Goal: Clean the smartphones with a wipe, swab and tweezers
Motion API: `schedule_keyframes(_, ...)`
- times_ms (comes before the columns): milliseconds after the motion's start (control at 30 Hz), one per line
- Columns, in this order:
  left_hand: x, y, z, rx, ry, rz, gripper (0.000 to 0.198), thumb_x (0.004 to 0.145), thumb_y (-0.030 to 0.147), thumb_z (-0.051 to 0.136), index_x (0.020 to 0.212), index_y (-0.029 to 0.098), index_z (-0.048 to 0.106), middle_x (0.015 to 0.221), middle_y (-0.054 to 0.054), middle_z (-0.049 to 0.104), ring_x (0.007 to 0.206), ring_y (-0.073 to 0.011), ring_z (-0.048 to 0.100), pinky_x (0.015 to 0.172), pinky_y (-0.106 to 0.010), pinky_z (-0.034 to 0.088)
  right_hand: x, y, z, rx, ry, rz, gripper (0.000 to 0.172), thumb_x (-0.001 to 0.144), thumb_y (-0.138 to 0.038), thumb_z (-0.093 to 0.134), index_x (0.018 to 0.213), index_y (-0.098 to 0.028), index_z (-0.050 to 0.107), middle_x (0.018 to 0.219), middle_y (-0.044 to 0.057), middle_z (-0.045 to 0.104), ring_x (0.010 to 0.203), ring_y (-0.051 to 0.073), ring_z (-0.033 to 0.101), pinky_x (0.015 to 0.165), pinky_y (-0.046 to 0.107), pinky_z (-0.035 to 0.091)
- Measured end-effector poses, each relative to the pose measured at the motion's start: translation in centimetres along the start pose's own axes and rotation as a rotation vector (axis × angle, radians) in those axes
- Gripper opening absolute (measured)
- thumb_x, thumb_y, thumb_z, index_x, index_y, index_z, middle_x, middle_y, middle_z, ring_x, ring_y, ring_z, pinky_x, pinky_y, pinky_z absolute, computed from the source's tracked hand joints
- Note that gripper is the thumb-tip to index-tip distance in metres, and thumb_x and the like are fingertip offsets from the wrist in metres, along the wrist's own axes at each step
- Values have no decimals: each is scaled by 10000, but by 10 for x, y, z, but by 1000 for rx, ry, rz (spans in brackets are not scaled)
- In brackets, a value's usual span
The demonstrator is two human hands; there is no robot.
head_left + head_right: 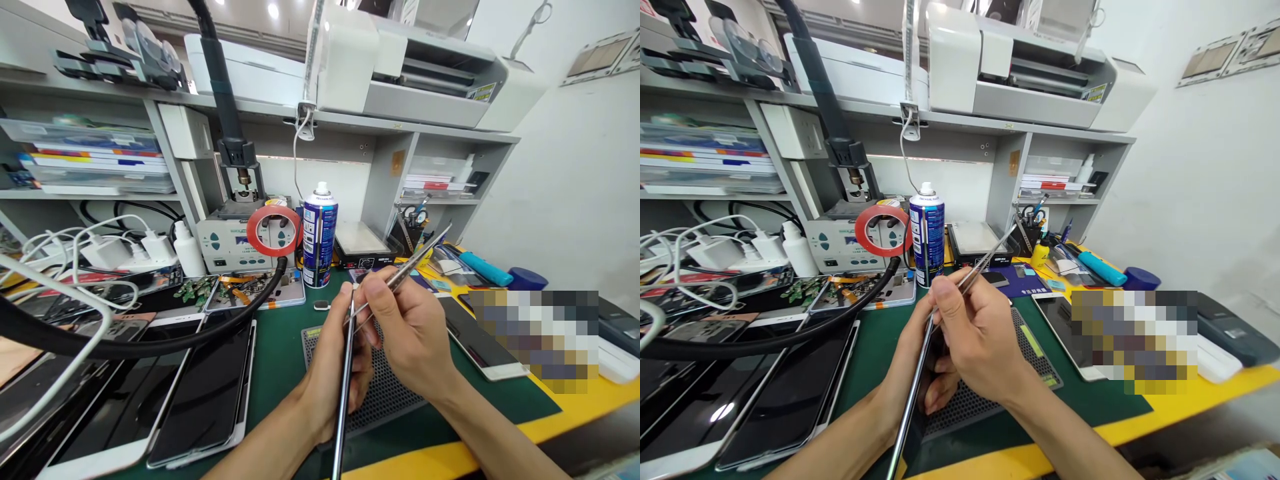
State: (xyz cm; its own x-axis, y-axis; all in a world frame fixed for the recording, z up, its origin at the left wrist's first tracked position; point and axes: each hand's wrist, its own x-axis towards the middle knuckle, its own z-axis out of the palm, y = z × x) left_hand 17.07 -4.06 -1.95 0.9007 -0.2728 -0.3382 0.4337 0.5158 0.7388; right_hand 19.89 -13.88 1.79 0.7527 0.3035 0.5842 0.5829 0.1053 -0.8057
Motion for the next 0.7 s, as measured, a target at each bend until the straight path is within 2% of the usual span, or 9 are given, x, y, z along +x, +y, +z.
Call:
schedule_keyframes(133,1,0,-1,-2,9,-1,678,669,872,434,521,214,362,401,69,264,275,-58,234,287,-202,149,0,0,1,19,4,-11,259,985,-360,481,812,-181,551,549,-55,475,430,62,440,446,203,400)
schedule_keyframes(700,2,0,-2,-10,-25,17,665,700,859,414,565,208,402,416,74,272,279,-59,233,286,-197,154,-1,-1,1,48,12,18,252,975,-375,493,824,-180,548,549,-49,491,412,75,447,415,210,391)
